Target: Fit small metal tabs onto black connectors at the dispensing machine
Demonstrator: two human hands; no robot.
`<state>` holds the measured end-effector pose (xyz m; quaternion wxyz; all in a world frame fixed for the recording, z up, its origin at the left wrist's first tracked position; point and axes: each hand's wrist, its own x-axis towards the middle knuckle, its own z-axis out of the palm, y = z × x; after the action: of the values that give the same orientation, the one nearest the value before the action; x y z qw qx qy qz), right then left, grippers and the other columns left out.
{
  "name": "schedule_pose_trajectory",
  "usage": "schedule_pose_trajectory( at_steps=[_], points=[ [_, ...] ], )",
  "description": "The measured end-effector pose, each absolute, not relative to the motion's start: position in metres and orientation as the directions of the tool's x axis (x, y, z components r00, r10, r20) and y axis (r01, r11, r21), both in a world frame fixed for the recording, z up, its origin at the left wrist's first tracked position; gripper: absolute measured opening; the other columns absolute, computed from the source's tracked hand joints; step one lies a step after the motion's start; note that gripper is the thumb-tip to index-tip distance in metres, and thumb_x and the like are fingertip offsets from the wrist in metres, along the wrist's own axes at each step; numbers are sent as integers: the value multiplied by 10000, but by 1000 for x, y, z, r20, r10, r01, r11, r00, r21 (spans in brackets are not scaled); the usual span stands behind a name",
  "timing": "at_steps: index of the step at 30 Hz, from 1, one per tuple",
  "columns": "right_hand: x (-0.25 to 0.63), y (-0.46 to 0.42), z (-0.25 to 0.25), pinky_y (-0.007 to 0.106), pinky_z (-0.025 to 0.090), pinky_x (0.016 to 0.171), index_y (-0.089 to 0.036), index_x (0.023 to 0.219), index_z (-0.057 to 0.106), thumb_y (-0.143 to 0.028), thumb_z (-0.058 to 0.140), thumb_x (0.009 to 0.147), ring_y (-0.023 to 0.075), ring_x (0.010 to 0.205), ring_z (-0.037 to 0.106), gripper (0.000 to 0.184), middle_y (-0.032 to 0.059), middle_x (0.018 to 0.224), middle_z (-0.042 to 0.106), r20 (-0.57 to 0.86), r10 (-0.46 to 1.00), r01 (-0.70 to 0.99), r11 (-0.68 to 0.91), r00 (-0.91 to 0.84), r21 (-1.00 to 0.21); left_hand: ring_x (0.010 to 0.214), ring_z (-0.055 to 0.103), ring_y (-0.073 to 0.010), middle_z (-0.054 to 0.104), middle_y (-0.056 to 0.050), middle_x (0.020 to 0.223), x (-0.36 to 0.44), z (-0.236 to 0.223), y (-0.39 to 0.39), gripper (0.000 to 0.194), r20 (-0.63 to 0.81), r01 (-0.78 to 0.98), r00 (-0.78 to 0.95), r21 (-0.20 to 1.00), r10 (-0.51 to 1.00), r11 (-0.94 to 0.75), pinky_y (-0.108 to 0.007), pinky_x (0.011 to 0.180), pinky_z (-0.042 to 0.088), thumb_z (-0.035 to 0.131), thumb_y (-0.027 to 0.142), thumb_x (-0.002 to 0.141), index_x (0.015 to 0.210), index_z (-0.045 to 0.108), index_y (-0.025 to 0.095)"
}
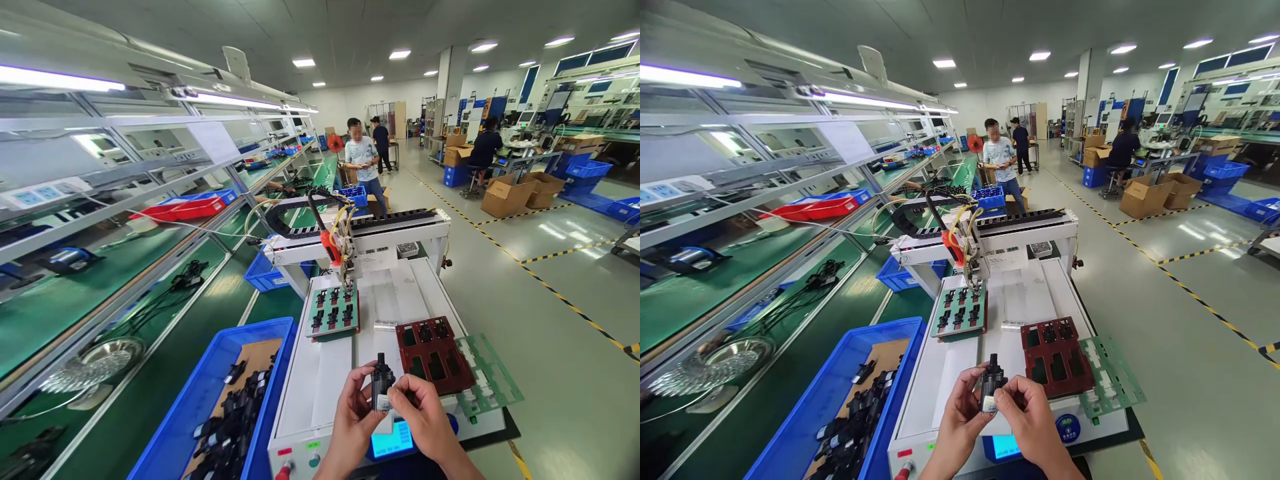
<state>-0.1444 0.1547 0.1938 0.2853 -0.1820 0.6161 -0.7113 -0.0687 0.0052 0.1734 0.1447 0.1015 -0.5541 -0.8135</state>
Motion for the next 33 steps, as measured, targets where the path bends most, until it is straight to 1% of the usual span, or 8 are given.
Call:
schedule_pose_trajectory(
  at_steps=[4, 13, 21, 23, 25, 28, 30, 33],
  points=[
    [-148, 153, 192, 284, 302, 605, -174, 761, 606, -638, 678, 941, 139, 669, 400, 503, -24, 702, 492, -110, -628, 164, -29, -771, -986, 1024, 703, -181, 514, -65, 1445, -69, 178, 6, 536, 0, 114, -952, 928, -305, -354, -247, 800, 543, 885, 170, 788, 1216, 602, 322],
    [-149, 154, 195, 288, 313, 611, -165, 756, 617, -637, 663, 941, 142, 660, 419, 510, -21, 689, 509, -90, -637, 100, 21, -765, -995, 1019, 698, -171, 517, -71, 1441, -68, 182, 6, 520, 8, 124, -948, 930, -318, -347, -252, 823, 548, 878, 179, 804, 1222, 603, 320],
    [-148, 154, 199, 275, 323, 600, -179, 751, 594, -580, 633, 973, 141, 645, 436, 460, -22, 684, 519, -64, -633, 37, 57, -771, -998, 1122, 693, -248, 510, -101, 1453, -65, 181, 7, 539, -1, 119, -944, 932, -330, -343, -276, 842, 560, 882, 204, 796, 1250, 611, 304],
    [-144, 153, 199, 266, 347, 595, -188, 745, 592, -515, 616, 998, 139, 633, 473, 414, -19, 685, 539, 6, -604, -77, 91, -797, -993, 1138, 688, -248, 510, -93, 1451, -64, 180, 7, 537, -5, 120, -941, 930, -337, -348, -282, 865, 562, 883, 192, 793, 1242, 613, 310],
    [-139, 150, 198, 260, 356, 585, -198, 731, 578, -420, 612, 1016, 129, 608, 498, 363, -24, 681, 539, 182, -544, -300, 136, -819, -944, 1145, 683, -242, 521, -82, 1435, -63, 180, 7, 532, -1, 129, -937, 929, -348, -348, -283, 879, 562, 885, 181, 787, 1228, 618, 314],
    [-133, 147, 198, 261, 354, 578, -208, 746, 562, -295, 604, 1034, 113, 575, 512, 304, -36, 672, 524, 497, -455, -630, 205, -739, -749, 1080, 689, -217, 557, -66, 1382, -62, 182, 8, 532, 8, 142, -935, 924, -354, -356, -278, 853, 565, 893, 186, 770, 1210, 622, 317],
    [-130, 145, 200, 260, 357, 571, -216, 765, 542, -261, 584, 1049, 110, 561, 516, 291, -40, 667, 520, 581, -433, -707, 224, -689, -671, 995, 692, -182, 589, -52, 1324, -62, 184, 10, 537, 5, 144, -935, 920, -355, -365, -260, 818, 560, 897, 195, 763, 1209, 625, 320],
    [-127, 144, 201, 266, 359, 554, -230, 777, 515, -261, 559, 1063, 116, 545, 519, 291, -39, 662, 522, 591, -424, -713, 234, -686, -660, 903, 683, -145, 630, -33, 1234, -62, 187, 12, 546, 0, 145, -929, 920, -371, -363, -230, 784, 547, 910, 204, 747, 1206, 637, 317]
  ],
)
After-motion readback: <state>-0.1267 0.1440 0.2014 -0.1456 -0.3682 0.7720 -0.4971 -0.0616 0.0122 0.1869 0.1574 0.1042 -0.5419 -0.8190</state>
